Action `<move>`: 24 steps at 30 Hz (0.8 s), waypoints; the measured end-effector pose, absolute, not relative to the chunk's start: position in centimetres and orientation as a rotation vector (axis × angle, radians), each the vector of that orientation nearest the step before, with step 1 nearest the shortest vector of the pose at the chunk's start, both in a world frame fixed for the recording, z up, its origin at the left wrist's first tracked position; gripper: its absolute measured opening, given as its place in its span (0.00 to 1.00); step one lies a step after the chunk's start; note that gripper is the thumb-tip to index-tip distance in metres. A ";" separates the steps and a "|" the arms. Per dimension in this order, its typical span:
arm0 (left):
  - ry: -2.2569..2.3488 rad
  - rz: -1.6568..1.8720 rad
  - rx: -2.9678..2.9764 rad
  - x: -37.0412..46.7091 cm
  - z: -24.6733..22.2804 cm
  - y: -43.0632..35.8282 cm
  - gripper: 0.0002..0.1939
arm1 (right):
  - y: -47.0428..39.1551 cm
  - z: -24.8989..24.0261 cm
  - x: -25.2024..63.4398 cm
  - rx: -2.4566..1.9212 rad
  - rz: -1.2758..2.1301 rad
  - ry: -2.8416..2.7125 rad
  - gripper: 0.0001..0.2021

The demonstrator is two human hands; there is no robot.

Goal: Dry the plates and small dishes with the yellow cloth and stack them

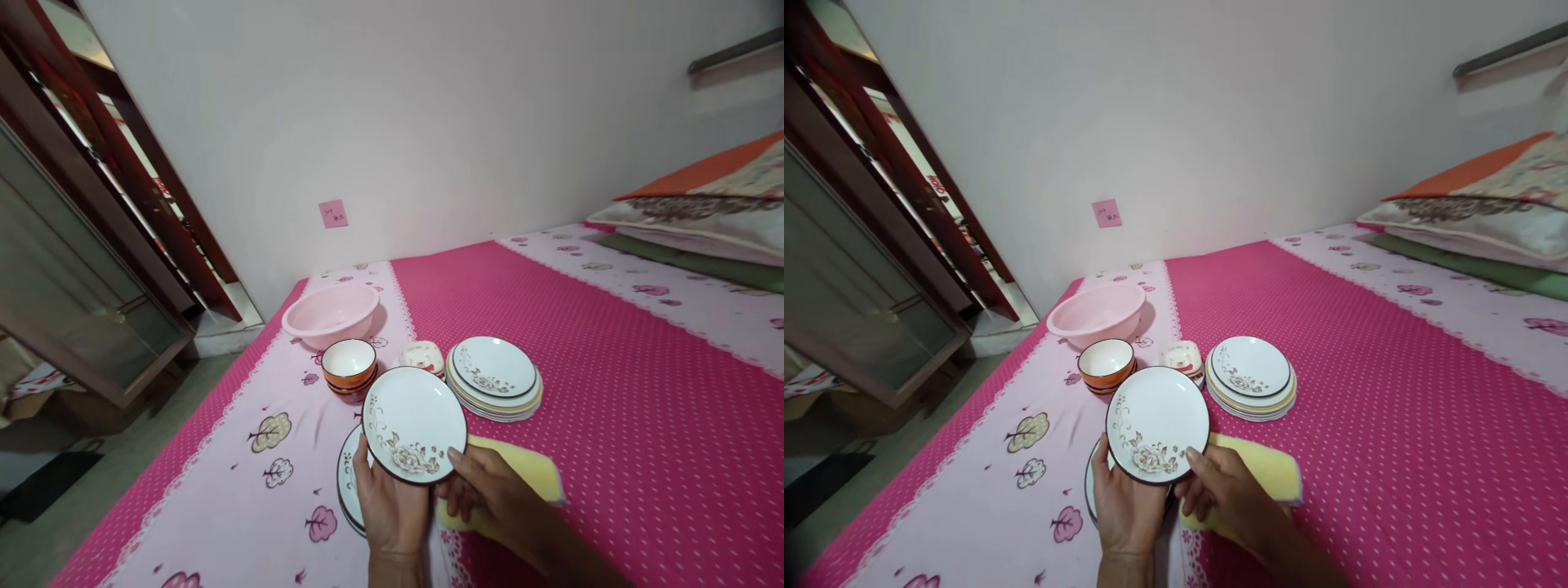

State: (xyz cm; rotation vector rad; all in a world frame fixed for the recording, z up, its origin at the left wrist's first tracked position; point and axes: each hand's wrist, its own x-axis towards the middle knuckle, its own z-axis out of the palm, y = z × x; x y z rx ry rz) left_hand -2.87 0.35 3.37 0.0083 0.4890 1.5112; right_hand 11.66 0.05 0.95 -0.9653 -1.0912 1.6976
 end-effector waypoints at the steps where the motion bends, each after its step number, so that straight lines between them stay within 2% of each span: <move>1: 0.479 1.500 0.023 -2.8 3.3 0.4 0.20 | 0.0 1.0 11.6 -0.957 1.693 -1.056 0.27; 10: 0.354 1.468 0.321 -2.1 2.1 1.1 0.20 | 0.2 1.6 12.2 -0.982 1.567 -0.881 0.25; 24: 0.568 1.367 0.510 -0.9 2.6 0.6 0.18 | 2.5 1.1 16.0 -1.173 1.161 -1.007 0.26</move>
